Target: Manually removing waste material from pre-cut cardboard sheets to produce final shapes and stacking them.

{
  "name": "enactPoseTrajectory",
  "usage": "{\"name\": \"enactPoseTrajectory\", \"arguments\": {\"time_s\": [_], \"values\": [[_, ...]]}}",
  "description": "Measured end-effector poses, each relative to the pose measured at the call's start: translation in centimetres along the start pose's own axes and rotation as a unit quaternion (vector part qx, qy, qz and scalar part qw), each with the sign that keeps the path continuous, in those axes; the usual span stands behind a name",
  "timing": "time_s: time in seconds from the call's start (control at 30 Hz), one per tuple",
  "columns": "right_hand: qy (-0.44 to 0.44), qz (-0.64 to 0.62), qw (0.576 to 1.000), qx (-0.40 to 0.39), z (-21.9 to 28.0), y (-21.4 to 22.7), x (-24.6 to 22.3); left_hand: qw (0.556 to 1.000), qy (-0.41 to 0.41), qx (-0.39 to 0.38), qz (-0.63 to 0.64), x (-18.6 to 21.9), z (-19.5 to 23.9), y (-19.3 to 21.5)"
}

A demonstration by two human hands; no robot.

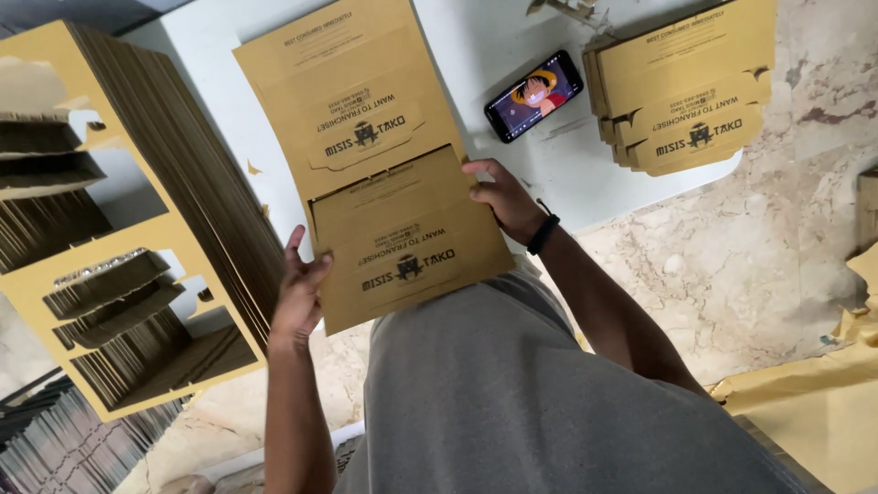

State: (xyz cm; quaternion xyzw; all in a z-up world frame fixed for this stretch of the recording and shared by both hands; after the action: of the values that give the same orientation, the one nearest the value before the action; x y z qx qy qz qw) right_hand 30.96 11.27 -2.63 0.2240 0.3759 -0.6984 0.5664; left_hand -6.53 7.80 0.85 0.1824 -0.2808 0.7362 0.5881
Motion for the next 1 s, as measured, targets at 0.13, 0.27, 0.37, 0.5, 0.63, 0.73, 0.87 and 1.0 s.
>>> {"name": "enactPoseTrajectory", "arguments": {"time_s": [0.13,0.27,0.37,0.5,0.63,0.73,0.87,1.0], "values": [[-0.018,0.077,0.996,0.046,1.4,-0.1,2.9,0.998,0.034,0.043,-0.020,-5.6,-2.3,0.8],[-0.044,0.121,0.990,0.063,3.4,1.0,5.5,0.992,0.064,0.097,-0.051,-5.5,0.0,-1.9],[-0.058,0.210,0.976,0.031,5.9,0.6,4.4,0.985,0.052,0.103,-0.127,-5.1,2.2,-2.7],[-0.069,0.339,0.937,-0.053,9.3,-1.3,1.5,0.947,0.041,0.082,-0.309,-6.5,4.5,-2.2],[-0.030,0.433,0.895,-0.100,10.2,-2.9,0.7,0.915,0.022,0.053,-0.400,-7.4,5.2,-2.2],[-0.008,0.512,0.851,-0.116,9.8,-2.3,3.6,0.867,-0.027,0.047,-0.495,-9.2,4.3,-0.9],[0.085,0.604,0.789,-0.071,8.4,-0.5,8.2,0.847,-0.060,0.052,-0.526,-10.8,3.1,0.4],[0.096,0.624,0.772,-0.080,7.9,-0.4,8.8,0.858,-0.047,0.064,-0.507,-8.5,4.6,-1.5]]}}
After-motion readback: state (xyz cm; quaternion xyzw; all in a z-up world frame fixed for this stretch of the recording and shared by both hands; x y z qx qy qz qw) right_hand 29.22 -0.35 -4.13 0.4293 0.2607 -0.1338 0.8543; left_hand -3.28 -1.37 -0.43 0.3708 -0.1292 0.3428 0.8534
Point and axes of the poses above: each hand's wrist, its own z-axis away from the middle knuckle, its own y-axis out of the back of the hand, x = y × z, the point moved 3 cm from there along -z, towards the middle knuckle, and after that the axes turned 7 degrees about y, right-handed, at the moved point
